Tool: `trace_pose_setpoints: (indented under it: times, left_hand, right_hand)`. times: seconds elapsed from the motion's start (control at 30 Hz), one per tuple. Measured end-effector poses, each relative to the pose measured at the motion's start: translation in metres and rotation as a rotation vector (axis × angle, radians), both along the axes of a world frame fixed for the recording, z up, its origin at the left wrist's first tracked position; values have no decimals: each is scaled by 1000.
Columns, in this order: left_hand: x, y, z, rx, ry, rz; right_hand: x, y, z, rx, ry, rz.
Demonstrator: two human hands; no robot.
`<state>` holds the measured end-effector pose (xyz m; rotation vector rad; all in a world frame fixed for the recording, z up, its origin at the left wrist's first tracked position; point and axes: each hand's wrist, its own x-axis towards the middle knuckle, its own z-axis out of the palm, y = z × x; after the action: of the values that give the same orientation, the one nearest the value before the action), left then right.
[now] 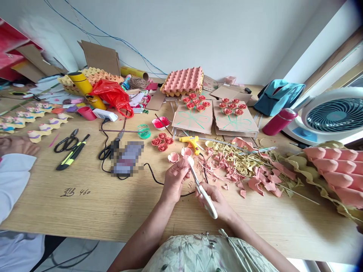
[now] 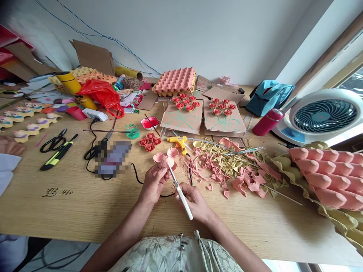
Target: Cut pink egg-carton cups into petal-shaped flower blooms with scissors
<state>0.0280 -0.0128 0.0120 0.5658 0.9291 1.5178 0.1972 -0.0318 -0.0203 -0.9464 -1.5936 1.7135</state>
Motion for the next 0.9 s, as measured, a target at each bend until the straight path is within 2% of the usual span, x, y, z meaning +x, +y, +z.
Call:
trace_pose_setpoints:
  times: [0.27,0.63,0.9]
  left_hand:
    - [0,0,0,6,7,-16]
    - [-3,3,1,8,18,-25]
    - [-3,2,4,-16,-53,-13]
  right_hand:
    - [-3,-2,-1,9,1,-17]
    - [-2,-1,1,108,-69,-70]
    - [-2,0,5,152,-95,-80]
